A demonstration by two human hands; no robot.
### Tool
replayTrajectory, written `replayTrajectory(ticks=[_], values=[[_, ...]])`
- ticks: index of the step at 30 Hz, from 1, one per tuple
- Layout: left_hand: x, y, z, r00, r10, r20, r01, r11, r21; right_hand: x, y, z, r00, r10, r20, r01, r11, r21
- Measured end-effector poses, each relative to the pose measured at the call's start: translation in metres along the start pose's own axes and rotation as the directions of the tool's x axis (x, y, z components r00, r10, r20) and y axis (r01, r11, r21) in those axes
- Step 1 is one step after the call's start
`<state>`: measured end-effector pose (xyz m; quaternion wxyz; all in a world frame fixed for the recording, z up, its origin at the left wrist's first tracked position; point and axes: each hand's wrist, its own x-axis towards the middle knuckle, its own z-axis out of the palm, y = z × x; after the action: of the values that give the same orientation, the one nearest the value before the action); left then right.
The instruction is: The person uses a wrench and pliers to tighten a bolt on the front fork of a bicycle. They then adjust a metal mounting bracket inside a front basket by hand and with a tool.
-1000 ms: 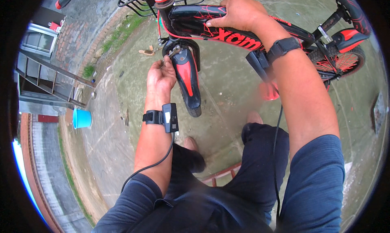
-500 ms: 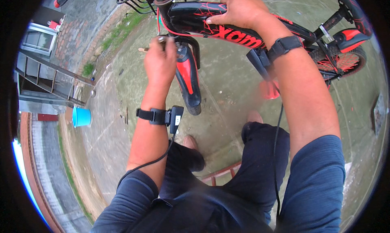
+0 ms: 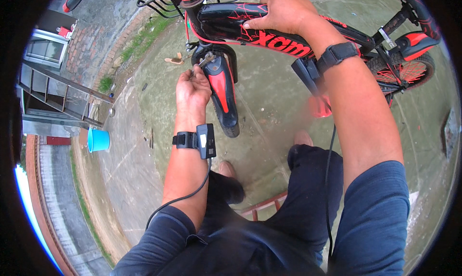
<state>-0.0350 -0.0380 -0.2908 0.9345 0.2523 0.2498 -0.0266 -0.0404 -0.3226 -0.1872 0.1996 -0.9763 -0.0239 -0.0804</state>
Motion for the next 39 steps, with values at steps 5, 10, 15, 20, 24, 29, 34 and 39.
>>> replayTrajectory(ticks=[5, 10, 15, 20, 24, 29, 34, 39], values=[[-0.012, 0.0, 0.012, 0.978, 0.192, 0.084, -0.209, 0.934, 0.291, -0.002, -0.004, -0.001, 1.0, 0.008, -0.01, -0.008, 1.0, 0.008], [-0.022, 0.004, 0.028, 0.905, 0.346, 0.246, -0.425, 0.712, 0.56, -0.003, -0.006, -0.004, 1.0, 0.017, 0.013, -0.017, 1.0, 0.005], [-0.027, 0.002, 0.037, 0.825, 0.4, 0.4, -0.556, 0.447, 0.701, -0.003, -0.007, -0.004, 1.0, 0.012, 0.009, -0.012, 1.0, -0.007], [-0.043, -0.025, 0.062, 0.329, 0.174, 0.928, -0.684, -0.634, 0.361, -0.001, -0.007, -0.004, 1.0, 0.009, 0.027, -0.01, 1.0, 0.012], [-0.045, -0.01, 0.048, 0.413, 0.384, 0.826, -0.682, -0.47, 0.56, -0.001, 0.001, 0.0, 1.0, 0.003, -0.004, -0.003, 1.0, 0.004], [-0.032, 0.007, 0.025, 0.899, 0.375, 0.226, -0.432, 0.68, 0.592, -0.001, 0.001, -0.002, 1.0, -0.004, 0.014, 0.004, 1.0, -0.004], [-0.014, 0.008, 0.011, 0.975, 0.221, 0.034, -0.218, 0.898, 0.382, -0.001, -0.001, -0.003, 1.0, -0.009, 0.013, 0.009, 1.0, -0.001], [0.006, 0.008, -0.005, 1.0, -0.005, 0.007, 0.004, 0.995, 0.099, 0.0, 0.001, 0.001, 1.0, -0.007, -0.005, 0.007, 1.0, 0.004]])
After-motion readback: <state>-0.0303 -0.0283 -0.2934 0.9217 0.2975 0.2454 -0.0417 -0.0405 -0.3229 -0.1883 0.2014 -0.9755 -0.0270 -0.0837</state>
